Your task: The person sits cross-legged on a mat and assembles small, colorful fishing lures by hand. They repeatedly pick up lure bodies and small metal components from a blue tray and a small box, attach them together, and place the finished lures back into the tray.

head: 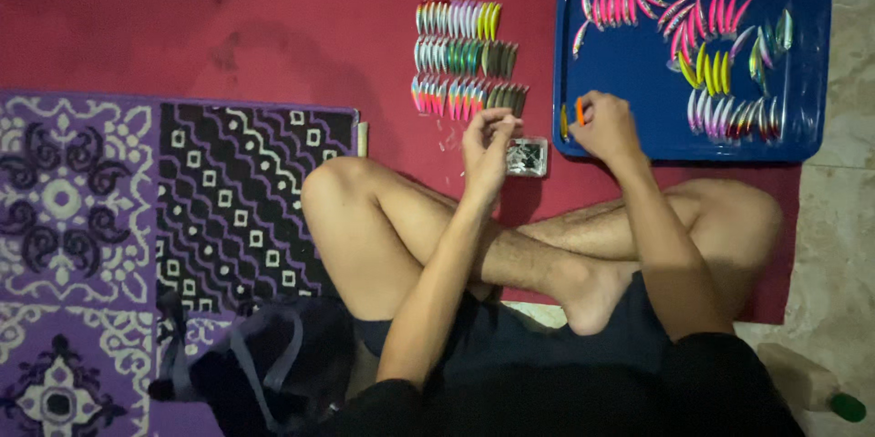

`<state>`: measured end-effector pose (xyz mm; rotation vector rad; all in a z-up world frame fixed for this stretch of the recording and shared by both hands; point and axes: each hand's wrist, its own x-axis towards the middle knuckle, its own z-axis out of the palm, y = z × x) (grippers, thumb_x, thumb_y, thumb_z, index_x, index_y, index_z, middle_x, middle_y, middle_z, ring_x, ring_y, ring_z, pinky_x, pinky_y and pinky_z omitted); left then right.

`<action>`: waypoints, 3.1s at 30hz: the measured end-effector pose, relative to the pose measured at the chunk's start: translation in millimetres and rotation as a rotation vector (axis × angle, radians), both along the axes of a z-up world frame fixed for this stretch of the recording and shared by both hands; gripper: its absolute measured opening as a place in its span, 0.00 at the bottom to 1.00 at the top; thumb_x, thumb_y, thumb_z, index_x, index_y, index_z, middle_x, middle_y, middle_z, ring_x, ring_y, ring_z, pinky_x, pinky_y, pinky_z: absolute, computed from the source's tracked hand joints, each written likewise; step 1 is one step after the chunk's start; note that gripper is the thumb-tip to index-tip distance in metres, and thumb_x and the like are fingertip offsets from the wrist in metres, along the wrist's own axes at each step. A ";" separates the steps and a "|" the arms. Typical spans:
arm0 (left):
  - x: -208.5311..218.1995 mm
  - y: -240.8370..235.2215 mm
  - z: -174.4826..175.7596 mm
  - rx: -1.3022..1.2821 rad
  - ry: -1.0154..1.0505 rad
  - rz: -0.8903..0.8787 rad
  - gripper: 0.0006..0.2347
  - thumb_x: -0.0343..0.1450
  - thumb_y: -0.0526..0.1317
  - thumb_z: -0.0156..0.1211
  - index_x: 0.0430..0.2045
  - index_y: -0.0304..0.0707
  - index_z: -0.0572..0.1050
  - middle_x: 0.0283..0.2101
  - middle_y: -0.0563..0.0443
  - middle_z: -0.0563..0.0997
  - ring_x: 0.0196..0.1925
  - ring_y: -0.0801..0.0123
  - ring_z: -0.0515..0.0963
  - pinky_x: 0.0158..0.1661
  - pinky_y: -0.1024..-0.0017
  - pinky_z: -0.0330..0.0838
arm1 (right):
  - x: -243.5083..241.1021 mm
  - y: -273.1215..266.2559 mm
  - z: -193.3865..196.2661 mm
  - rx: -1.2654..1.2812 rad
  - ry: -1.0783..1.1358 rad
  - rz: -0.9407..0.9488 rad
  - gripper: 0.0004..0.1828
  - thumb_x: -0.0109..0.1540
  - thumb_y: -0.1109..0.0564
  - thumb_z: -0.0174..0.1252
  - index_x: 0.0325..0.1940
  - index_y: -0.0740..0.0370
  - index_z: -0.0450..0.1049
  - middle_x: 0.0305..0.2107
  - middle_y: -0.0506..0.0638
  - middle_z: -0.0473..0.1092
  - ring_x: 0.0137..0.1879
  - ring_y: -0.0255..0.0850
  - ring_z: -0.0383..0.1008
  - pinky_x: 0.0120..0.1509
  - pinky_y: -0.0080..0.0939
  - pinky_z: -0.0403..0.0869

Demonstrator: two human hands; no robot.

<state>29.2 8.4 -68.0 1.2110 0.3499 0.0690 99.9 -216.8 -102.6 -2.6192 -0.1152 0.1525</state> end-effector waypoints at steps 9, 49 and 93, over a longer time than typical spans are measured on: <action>-13.7 -17.4 39.5 0.040 -0.167 -0.192 0.13 0.77 0.36 0.56 0.56 0.47 0.78 0.40 0.42 0.84 0.47 0.60 0.83 0.46 0.62 0.80 | -80.2 83.0 93.3 0.760 -0.182 -0.234 0.11 0.58 0.70 0.71 0.42 0.64 0.81 0.36 0.57 0.79 0.42 0.47 0.82 0.44 0.40 0.81; -19.7 -7.7 31.1 0.490 0.075 -0.240 0.12 0.70 0.42 0.61 0.47 0.46 0.79 0.39 0.42 0.85 0.43 0.50 0.86 0.43 0.59 0.80 | -85.5 86.1 45.9 0.027 0.010 0.215 0.17 0.60 0.61 0.60 0.52 0.66 0.72 0.40 0.66 0.71 0.48 0.73 0.75 0.48 0.74 0.75; -20.7 -6.4 52.6 0.547 -0.016 -0.272 0.11 0.69 0.43 0.62 0.43 0.43 0.78 0.36 0.37 0.84 0.41 0.40 0.85 0.42 0.52 0.79 | -90.2 87.1 33.3 0.173 0.023 0.166 0.22 0.60 0.59 0.61 0.57 0.68 0.69 0.43 0.69 0.74 0.55 0.70 0.74 0.58 0.65 0.72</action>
